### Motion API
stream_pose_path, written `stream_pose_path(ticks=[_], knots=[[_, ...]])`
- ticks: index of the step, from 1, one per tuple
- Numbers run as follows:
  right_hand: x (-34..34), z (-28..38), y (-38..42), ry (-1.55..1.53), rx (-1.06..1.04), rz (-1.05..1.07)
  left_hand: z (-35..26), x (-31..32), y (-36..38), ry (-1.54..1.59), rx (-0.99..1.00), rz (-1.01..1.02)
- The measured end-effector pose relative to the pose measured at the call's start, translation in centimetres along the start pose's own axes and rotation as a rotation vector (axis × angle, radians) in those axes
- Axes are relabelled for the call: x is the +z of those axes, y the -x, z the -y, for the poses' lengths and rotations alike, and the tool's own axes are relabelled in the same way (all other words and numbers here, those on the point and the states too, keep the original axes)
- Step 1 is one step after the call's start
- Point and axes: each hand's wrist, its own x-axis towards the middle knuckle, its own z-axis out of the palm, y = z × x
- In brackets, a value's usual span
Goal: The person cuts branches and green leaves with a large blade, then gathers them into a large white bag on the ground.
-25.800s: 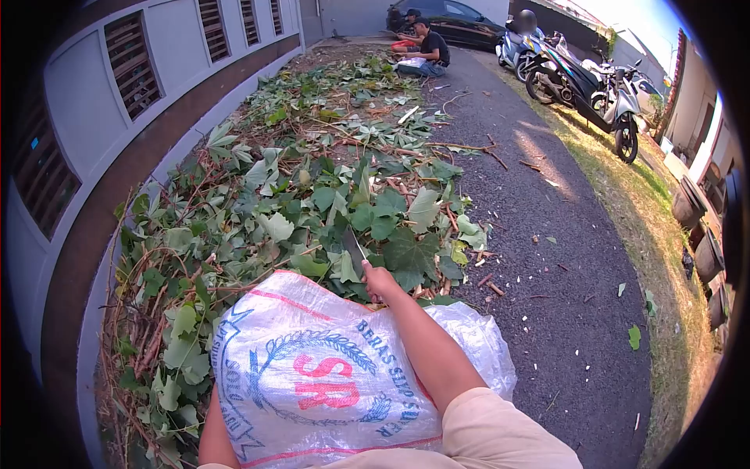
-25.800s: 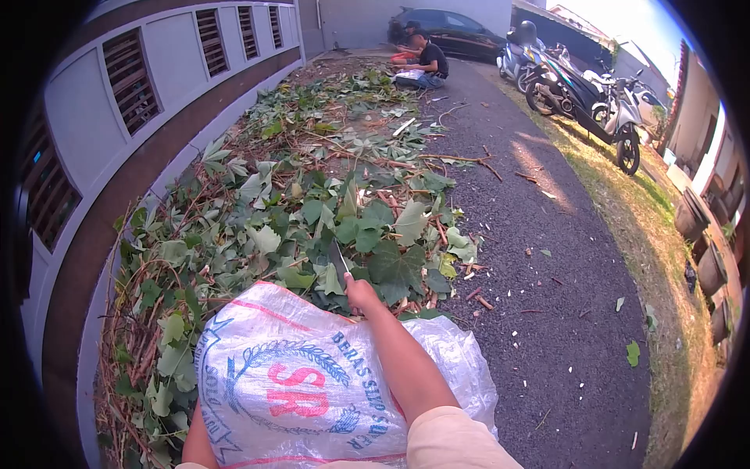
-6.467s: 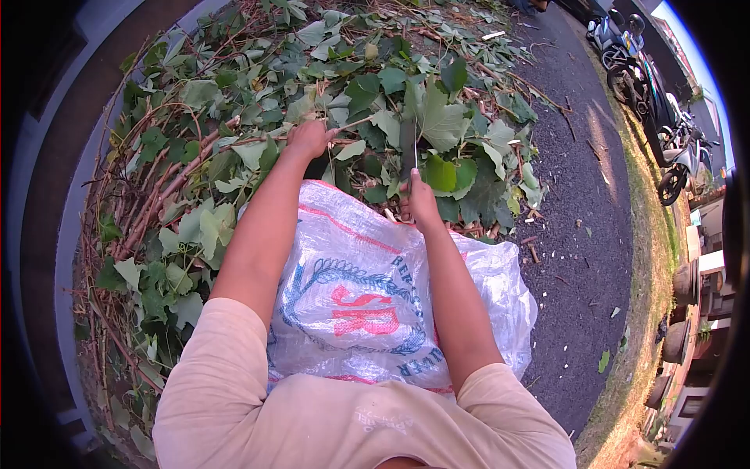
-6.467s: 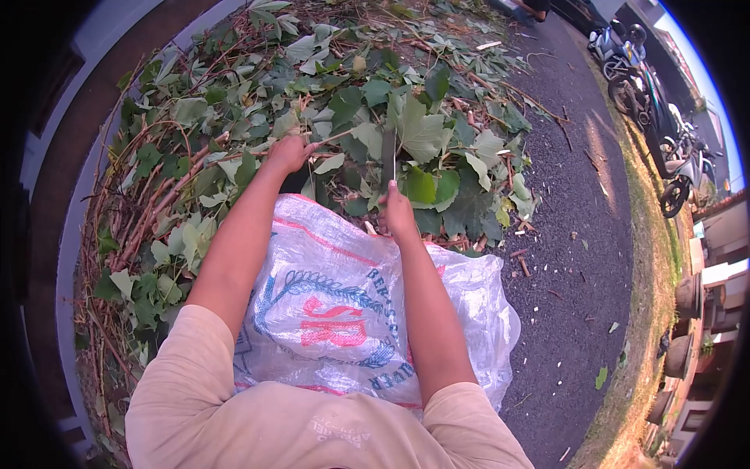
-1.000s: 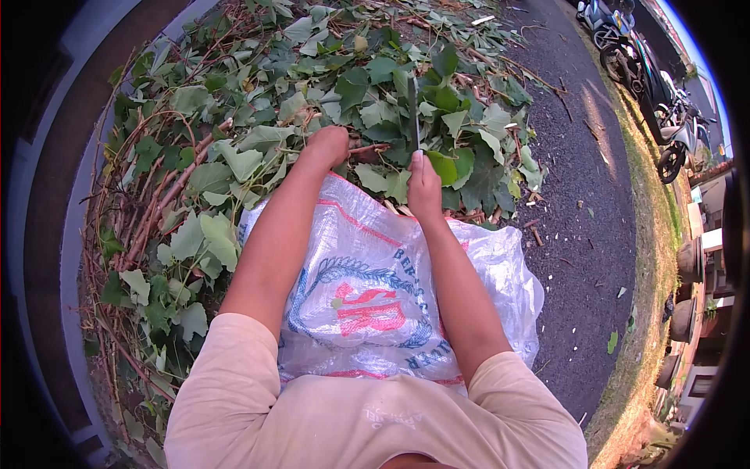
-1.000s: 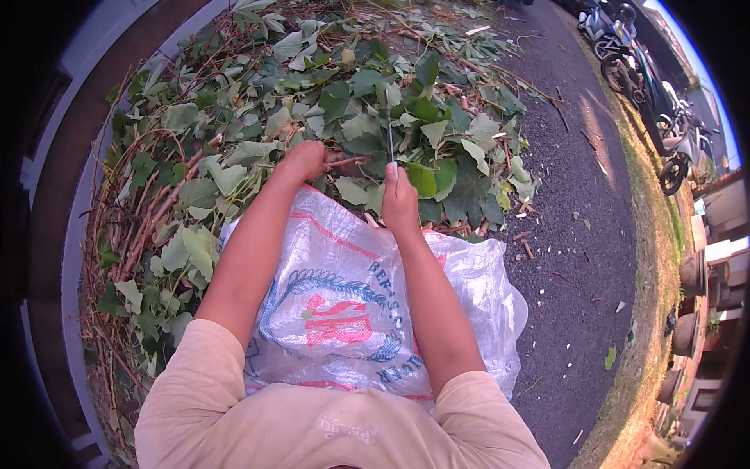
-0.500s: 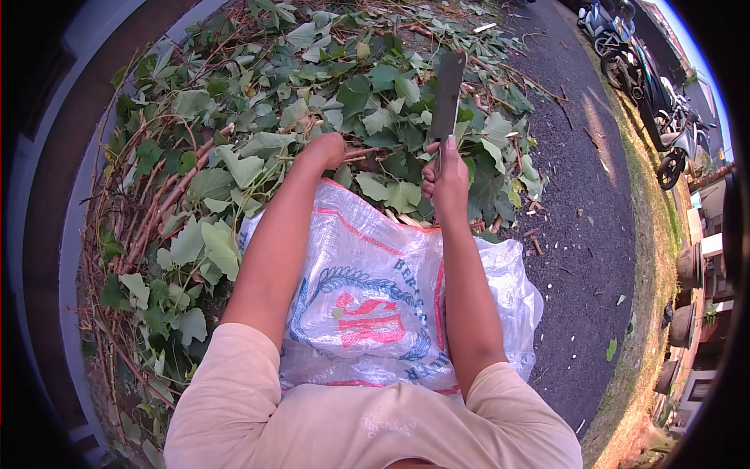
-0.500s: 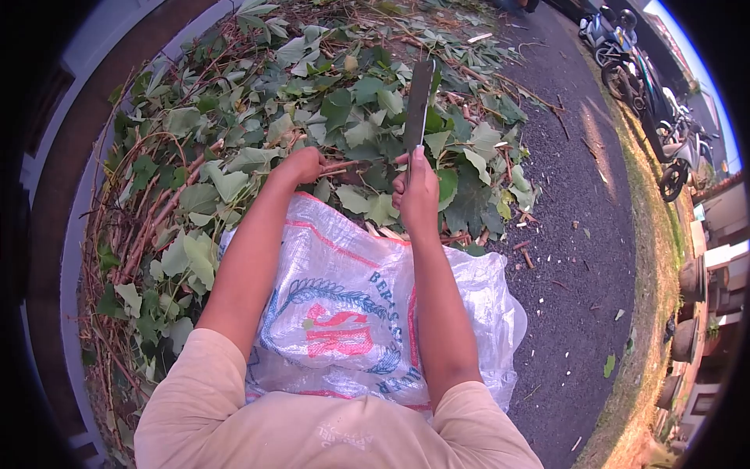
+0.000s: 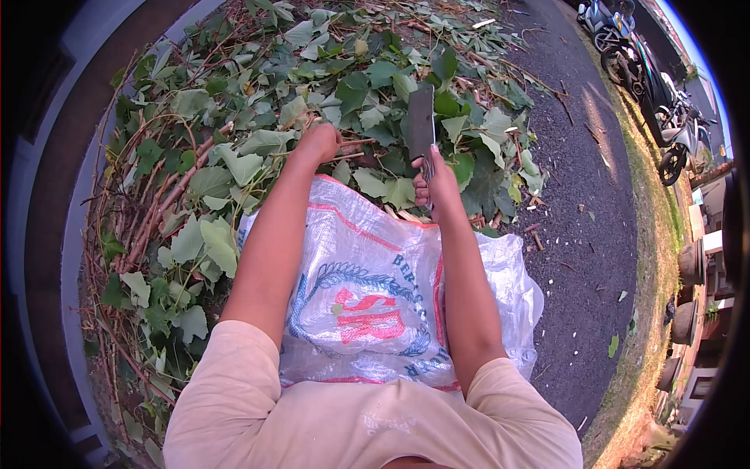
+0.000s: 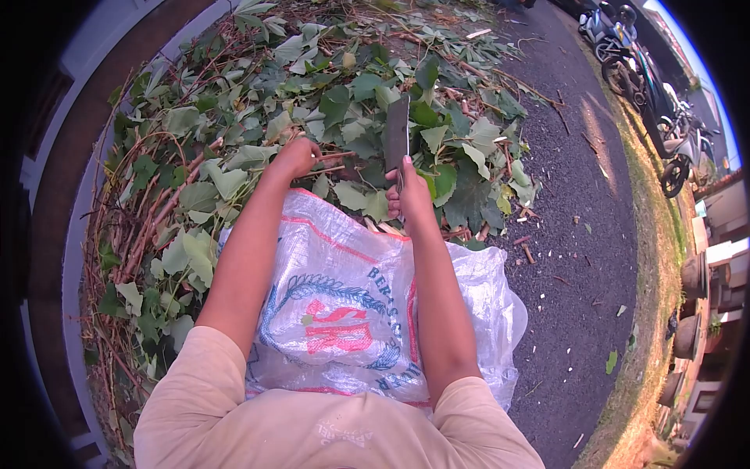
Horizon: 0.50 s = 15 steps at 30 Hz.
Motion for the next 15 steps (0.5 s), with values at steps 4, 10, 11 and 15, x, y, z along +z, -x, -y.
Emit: stream_pose_path(ticks=[4, 10, 11, 15], knots=[[3.0, 4.2, 4.2, 0.019, -0.385, -0.038, -0.5, 0.0, 0.3, -0.057, -0.017, 0.025], [-1.2, -9.3, -7.5, 0.506, -0.241, -0.091, -1.7, -0.6, 0.5, -0.108, -0.053, 0.091], [-0.3, -7.4, -4.8, 0.197, 0.147, 0.009, -1.6, -0.6, 1.0, -0.101, -0.081, 0.085], [-1.1, -4.1, -3.8, -0.095, 0.287, 0.059, -0.4, 0.1, 0.9, -0.07, -0.071, -0.037]])
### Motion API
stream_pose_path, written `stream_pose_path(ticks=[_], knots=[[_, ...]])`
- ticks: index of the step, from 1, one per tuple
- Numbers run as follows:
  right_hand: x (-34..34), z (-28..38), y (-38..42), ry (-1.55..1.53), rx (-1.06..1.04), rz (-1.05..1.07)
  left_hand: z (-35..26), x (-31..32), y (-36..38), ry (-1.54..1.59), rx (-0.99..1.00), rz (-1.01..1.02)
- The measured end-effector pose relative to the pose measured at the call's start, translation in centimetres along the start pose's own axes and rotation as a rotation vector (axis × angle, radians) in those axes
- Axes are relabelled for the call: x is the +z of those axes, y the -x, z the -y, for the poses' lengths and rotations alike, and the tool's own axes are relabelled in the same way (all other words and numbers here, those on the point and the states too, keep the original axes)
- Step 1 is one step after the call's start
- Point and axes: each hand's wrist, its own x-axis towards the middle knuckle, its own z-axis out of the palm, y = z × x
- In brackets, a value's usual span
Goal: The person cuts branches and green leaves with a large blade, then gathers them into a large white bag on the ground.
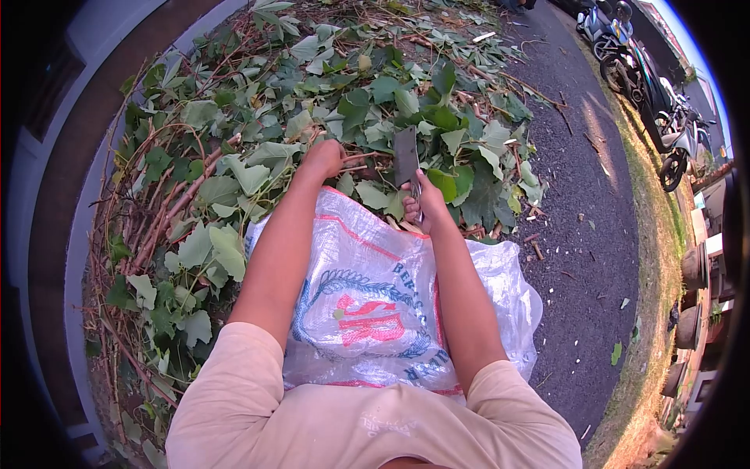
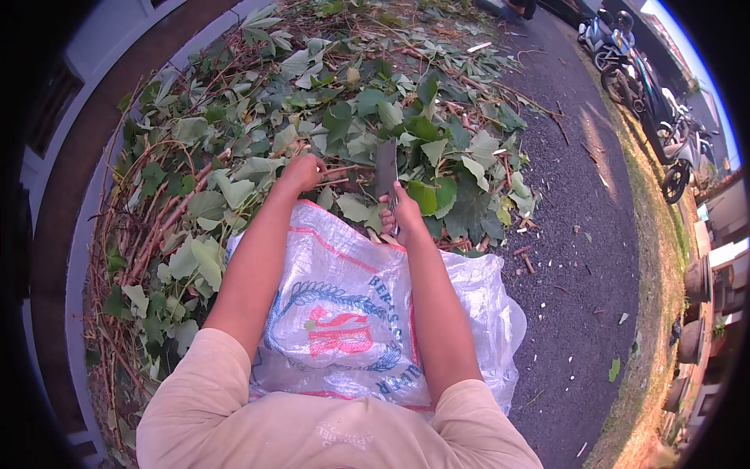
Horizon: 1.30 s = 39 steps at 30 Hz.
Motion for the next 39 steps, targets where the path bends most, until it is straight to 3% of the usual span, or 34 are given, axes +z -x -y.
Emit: stream_pose_path(ticks=[2, 4, 7, 8, 10, 12, 14, 16, 18, 23, 28, 32, 36, 39], knots=[[-0.6, 0.6, 0.3, -0.238, -0.015, 0.095, 0.3, -0.3, -0.3, 0.053, 0.065, -0.019], [0.6, 1.8, 2.3, -0.233, -0.07, 0.055, -0.5, -1.5, 0.4, 0.082, 0.084, -0.046], [3.0, 4.3, 7.1, -0.054, -0.503, -0.072, 0.1, 0.3, -1.1, 0.122, 0.143, 0.045], [3.9, 4.9, 8.3, -0.048, -0.496, -0.071, 0.0, 0.3, -1.1, 0.128, 0.135, 0.047], [5.3, 5.5, 9.9, -0.045, -0.863, -0.084, -0.3, 0.4, -1.0, 0.178, 0.08, 0.032], [5.8, 4.6, 9.3, -0.055, -0.972, -0.063, -0.1, 0.2, -1.2, 0.163, 0.128, -0.024], [5.0, 2.2, 6.0, 0.131, -1.263, -0.107, -0.3, -0.2, -1.3, 0.281, 0.145, -0.011], [3.6, -0.5, 3.5, 0.167, -1.223, -0.095, -0.6, 0.3, -1.2, 0.322, 0.149, -0.022], [3.5, -1.2, 2.6, 0.108, -0.718, -0.014, -1.0, 0.4, -1.2, 0.279, 0.215, -0.099], [3.8, 1.4, 4.0, -0.066, -0.807, -0.167, -3.2, -3.0, -0.1, 0.393, 0.214, -0.126], [3.1, 2.4, 5.2, -0.142, -0.834, -0.159, -4.1, 2.3, -1.5, 0.567, 0.376, -0.106], [3.0, 1.9, 4.7, -0.048, -0.837, -0.162, -3.7, 4.3, -1.0, 0.33, 0.481, -0.097], [3.1, 0.8, 3.4, 0.106, -0.819, -0.147, -3.3, 4.5, -0.6, 0.167, 0.405, -0.035], [2.6, -1.0, 2.3, 0.354, -0.866, -0.257, -3.7, 4.1, 0.3, 0.126, 0.366, -0.039]])
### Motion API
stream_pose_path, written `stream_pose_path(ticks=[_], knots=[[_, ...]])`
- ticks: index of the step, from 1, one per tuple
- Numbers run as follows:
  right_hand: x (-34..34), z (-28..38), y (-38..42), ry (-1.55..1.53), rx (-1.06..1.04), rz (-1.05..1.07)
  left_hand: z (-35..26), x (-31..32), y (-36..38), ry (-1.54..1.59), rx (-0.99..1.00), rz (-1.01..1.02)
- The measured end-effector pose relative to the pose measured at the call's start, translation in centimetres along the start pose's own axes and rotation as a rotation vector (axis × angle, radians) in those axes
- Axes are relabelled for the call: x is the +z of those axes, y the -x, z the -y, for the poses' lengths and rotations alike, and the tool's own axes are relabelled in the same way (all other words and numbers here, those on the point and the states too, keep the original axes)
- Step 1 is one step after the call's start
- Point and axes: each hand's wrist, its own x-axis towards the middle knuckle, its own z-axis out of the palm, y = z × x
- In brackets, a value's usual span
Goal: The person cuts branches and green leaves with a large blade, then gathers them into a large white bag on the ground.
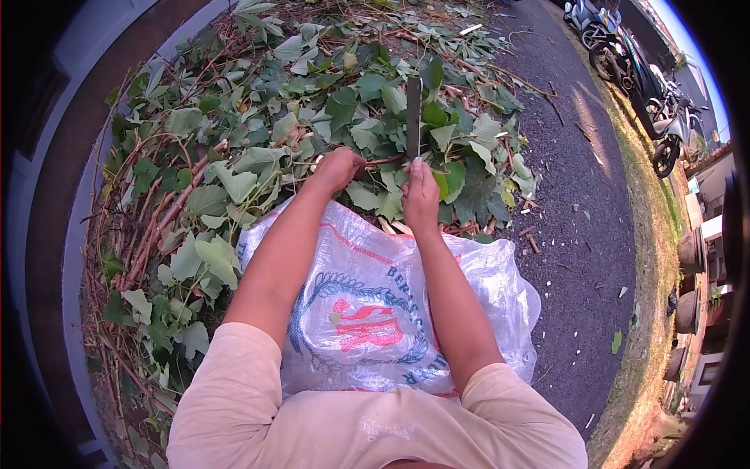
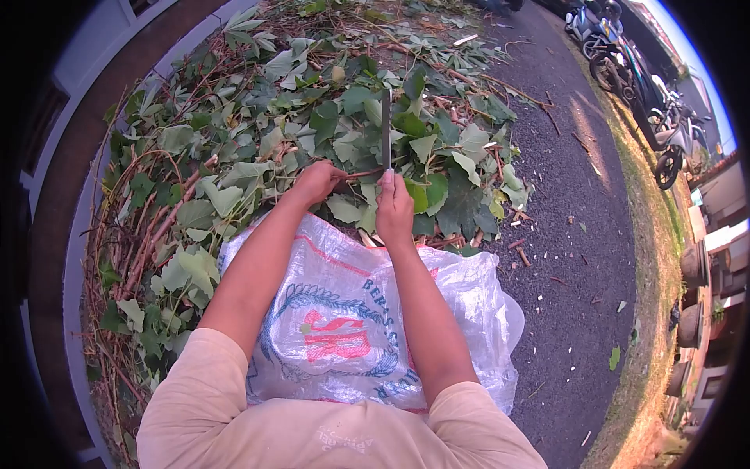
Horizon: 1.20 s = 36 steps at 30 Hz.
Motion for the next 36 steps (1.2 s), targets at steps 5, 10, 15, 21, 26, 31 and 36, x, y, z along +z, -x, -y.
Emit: stream_pose_path(ticks=[5, 10, 15, 21, 26, 31, 36], knots=[[-0.4, -9.7, -1.5, 0.499, 0.029, 0.088, 0.2, -0.5, -0.2, -0.028, 0.041, 0.001], [-1.0, -6.9, -1.4, 0.359, 0.307, 0.153, 1.8, -3.3, -0.4, -0.131, -0.119, -0.009], [-1.1, -6.0, -1.6, 0.351, 0.357, 0.149, 6.3, -4.5, -0.5, -0.267, -0.098, 0.289], [-1.2, -8.4, -2.3, 0.401, 0.245, 0.138, 5.0, -4.7, 0.1, -0.23, -0.167, 0.35], [-0.9, -4.3, -1.6, 0.198, 0.259, 0.141, 3.3, -3.9, 0.8, -0.29, -0.273, 0.211], [-0.6, 6.2, -0.3, 0.018, 0.088, 0.075, 2.2, -3.8, -0.2, -0.3, -0.287, 0.145], [-0.9, 11.3, 0.9, -0.18, -0.135, 0.081, 1.7, -4.9, -0.7, -0.31, -0.364, 0.203]])
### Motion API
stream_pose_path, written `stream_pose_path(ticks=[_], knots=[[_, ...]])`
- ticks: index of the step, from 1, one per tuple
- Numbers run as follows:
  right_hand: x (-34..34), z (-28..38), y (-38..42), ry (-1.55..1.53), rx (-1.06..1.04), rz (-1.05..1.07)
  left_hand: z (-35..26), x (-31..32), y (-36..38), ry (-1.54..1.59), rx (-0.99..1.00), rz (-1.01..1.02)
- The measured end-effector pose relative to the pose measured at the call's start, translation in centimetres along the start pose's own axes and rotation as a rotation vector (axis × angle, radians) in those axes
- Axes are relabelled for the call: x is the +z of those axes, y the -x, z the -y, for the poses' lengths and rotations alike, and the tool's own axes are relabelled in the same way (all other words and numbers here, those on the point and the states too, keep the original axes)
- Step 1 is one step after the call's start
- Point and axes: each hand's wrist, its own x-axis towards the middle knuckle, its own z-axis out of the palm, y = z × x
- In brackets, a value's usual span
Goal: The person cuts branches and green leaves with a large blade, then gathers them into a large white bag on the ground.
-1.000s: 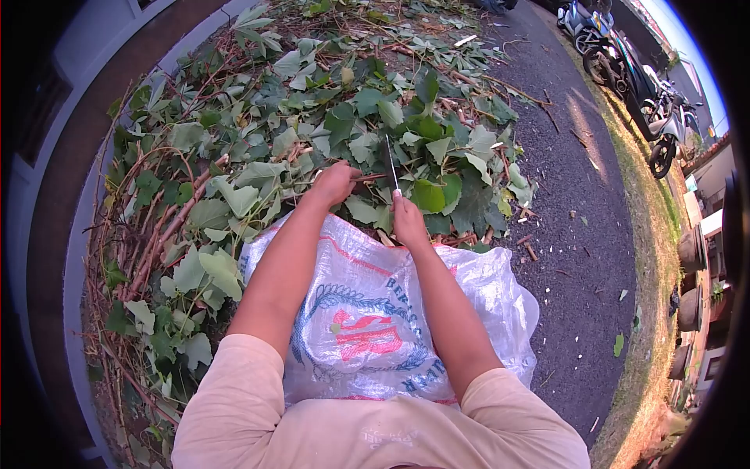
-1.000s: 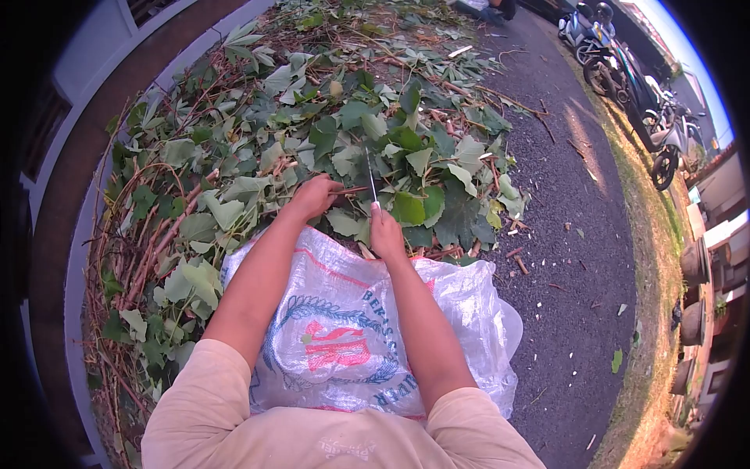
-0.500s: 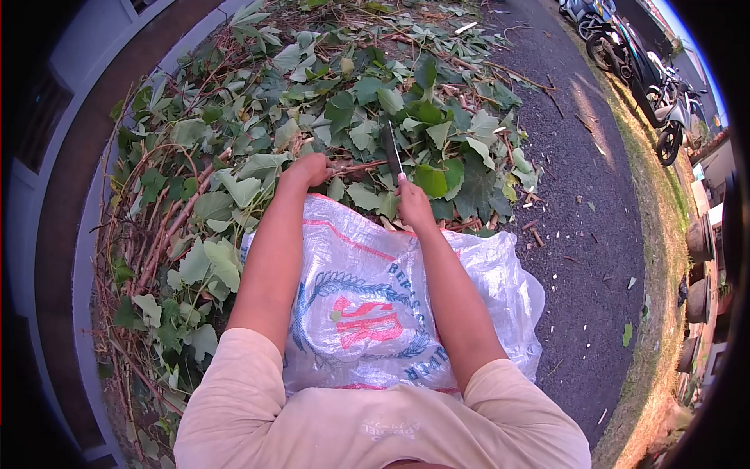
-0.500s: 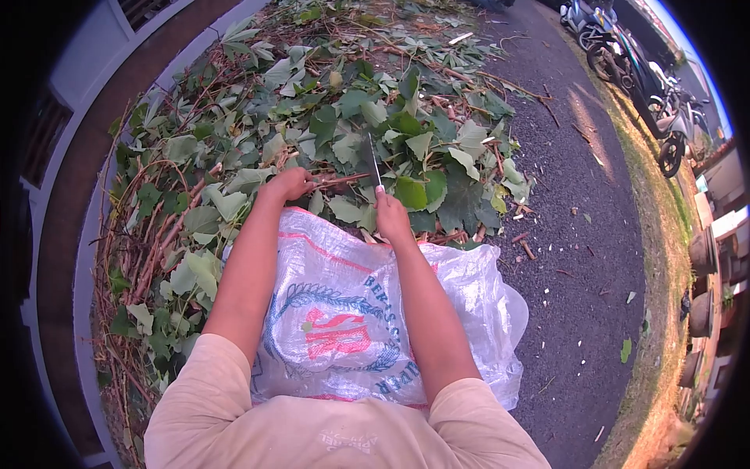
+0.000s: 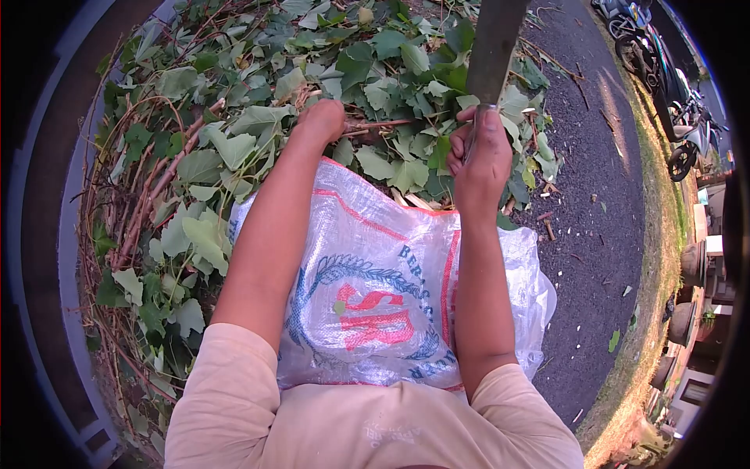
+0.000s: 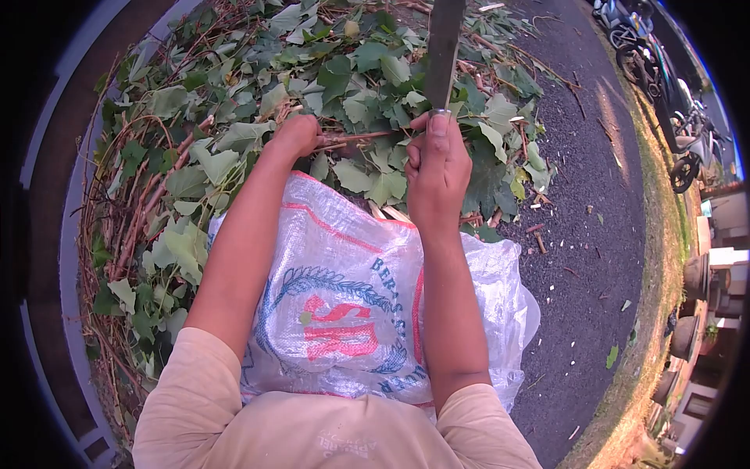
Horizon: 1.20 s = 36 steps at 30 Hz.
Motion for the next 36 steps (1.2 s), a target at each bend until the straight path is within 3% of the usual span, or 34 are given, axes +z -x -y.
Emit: stream_pose_path(ticks=[3, 6, 7, 8, 9, 14, 18, 24, 29, 32, 35, 36], knots=[[0.6, 0.3, 0.7, -0.045, -0.048, -0.064, -0.4, -0.8, 0.0, -0.023, -0.005, -0.004], [0.5, -6.4, 0.2, -0.031, -0.138, -0.081, -0.3, -0.2, -0.1, -0.037, 0.001, -0.013], [-0.8, -10.7, 0.6, 0.287, -0.014, -0.009, -0.5, -0.6, 0.0, -0.037, 0.003, -0.033], [-2.6, -16.2, 0.2, 0.45, 0.273, 0.104, -0.7, -0.7, 0.2, -0.045, 0.01, -0.051], [-3.6, -17.4, 0.5, 0.182, 0.725, 0.183, -0.9, -0.4, 0.4, -0.073, 0.015, -0.052], [-3.2, -13.2, 0.2, -0.008, 0.914, 0.069, -0.4, 0.3, 0.9, -0.051, 0.009, -0.057], [-3.6, -12.4, -0.3, -0.023, 0.897, 0.087, 0.5, 1.1, -0.8, 0.132, 0.065, -0.111], [-3.3, -7.9, -1.1, 0.056, 0.481, -0.012, -0.5, 1.5, -0.4, 0.251, 0.186, -0.147], [-1.8, -5.0, -0.7, 0.07, 0.293, -0.084, -1.9, 3.6, -0.9, 0.212, 0.195, -0.197], [-0.7, -5.0, -0.3, 0.092, -0.016, -0.073, -2.6, 3.5, -0.2, 0.148, 0.235, -0.121], [-1.0, -11.6, 0.3, 0.367, -0.101, -0.023, -2.4, 3.5, -0.1, 0.16, 0.234, -0.147], [-2.1, -15.5, 0.1, 0.411, 0.231, 0.072, -2.2, 3.7, -0.1, 0.181, 0.245, -0.164]])
